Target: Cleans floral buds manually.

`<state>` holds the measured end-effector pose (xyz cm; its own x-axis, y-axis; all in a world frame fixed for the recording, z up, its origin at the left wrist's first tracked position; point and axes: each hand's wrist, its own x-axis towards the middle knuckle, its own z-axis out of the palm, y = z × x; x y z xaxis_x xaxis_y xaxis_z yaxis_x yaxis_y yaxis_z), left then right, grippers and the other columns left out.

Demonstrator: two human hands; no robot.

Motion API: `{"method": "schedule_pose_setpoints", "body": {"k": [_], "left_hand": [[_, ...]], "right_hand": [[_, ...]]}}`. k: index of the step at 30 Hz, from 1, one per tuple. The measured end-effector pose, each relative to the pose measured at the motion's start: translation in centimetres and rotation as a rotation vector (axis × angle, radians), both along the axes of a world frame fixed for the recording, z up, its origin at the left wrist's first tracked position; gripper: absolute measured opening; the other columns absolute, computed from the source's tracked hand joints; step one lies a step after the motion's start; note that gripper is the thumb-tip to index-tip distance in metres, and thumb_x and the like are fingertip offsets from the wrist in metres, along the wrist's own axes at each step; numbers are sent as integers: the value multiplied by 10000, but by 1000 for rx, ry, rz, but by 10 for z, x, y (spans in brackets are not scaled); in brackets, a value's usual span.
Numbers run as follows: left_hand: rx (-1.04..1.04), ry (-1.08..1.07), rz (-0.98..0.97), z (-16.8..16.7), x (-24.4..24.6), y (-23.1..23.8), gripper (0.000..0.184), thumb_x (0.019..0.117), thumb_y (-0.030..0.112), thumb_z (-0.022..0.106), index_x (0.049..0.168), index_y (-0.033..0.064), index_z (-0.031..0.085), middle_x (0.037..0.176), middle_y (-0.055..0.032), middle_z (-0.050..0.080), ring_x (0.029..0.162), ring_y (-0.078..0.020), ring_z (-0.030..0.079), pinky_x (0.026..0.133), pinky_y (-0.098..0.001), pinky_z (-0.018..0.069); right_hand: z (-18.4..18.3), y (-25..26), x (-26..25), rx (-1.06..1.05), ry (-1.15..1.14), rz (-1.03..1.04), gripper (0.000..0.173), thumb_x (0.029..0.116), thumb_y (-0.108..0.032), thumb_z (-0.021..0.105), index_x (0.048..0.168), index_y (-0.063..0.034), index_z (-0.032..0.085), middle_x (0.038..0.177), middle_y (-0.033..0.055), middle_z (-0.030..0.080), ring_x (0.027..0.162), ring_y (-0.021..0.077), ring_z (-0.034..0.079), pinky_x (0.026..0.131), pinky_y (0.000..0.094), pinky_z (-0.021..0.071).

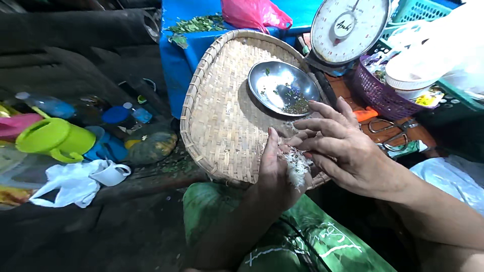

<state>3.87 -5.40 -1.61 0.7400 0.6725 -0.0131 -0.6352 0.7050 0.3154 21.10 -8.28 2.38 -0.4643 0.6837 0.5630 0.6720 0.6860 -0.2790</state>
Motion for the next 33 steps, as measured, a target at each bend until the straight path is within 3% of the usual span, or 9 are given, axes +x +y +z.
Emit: {"method": "schedule_pose_setpoints", "body": {"k": [2,5,10,12,15,20,25,29,33], "left_hand": [[-26,18,-5,0,0,0,705,945,741,392,1049,110,687,983,-87,716,933,-165,709,817,-335,589],[-13,22,-35,2,0,-1,724,927,781,346,1089,151,664,995,-62,707,956,-145,697,829,-329,579],[29,37,-29,0,-1,-1,766,922,790,335,1072,121,676,1005,-72,709,956,-154,696,823,-323,578],[53,12,-41,0,-2,0,803,932,789,297,1154,106,656,1090,-89,699,1044,-187,679,916,-362,557],[30,33,-36,3,-1,0,856,937,791,261,1280,95,622,1181,-109,676,1119,-223,655,986,-409,527],[40,38,-19,2,0,0,810,939,784,277,1165,100,648,1075,-93,696,1021,-188,682,902,-359,560],[36,32,-19,0,-1,0,782,945,777,265,1084,112,653,1013,-72,698,957,-148,688,824,-309,572],[55,22,-35,1,0,0,823,946,780,229,1147,102,649,1074,-92,697,1018,-179,682,885,-344,563],[13,4,-32,2,0,0,756,935,772,341,1090,110,674,1046,-83,710,1009,-171,691,888,-351,567]], "right_hand": [[-2,1,-2,5,-11,-4,282,1023,-223,517,1087,-107,766,1304,95,684,1457,396,405,1173,750,118],[-13,5,-11,-14,-64,23,312,1053,-255,499,1167,-119,756,1338,87,673,1452,399,417,1157,777,128],[-6,3,-3,-73,-67,76,296,1024,-188,500,1098,-127,780,1319,73,684,1468,381,398,1181,755,113],[2,1,5,-72,-55,66,285,1007,-176,504,1049,-111,778,1304,70,690,1470,369,397,1191,736,114],[9,0,12,-49,-50,31,287,1000,-189,502,1079,-115,769,1317,65,685,1474,370,391,1195,729,112],[1,1,8,-50,-68,33,238,998,-209,564,1037,-118,780,1289,79,692,1469,373,396,1193,735,109],[-9,5,2,-72,-59,66,250,1010,-193,552,1076,-126,784,1297,75,692,1471,374,394,1188,745,105],[-7,4,3,-54,-37,64,233,991,-165,560,1005,-106,784,1293,97,687,1471,382,390,1192,742,98],[-3,1,3,-17,-37,76,268,987,-139,539,1106,-102,776,1294,89,692,1458,392,407,1180,755,115]]}}
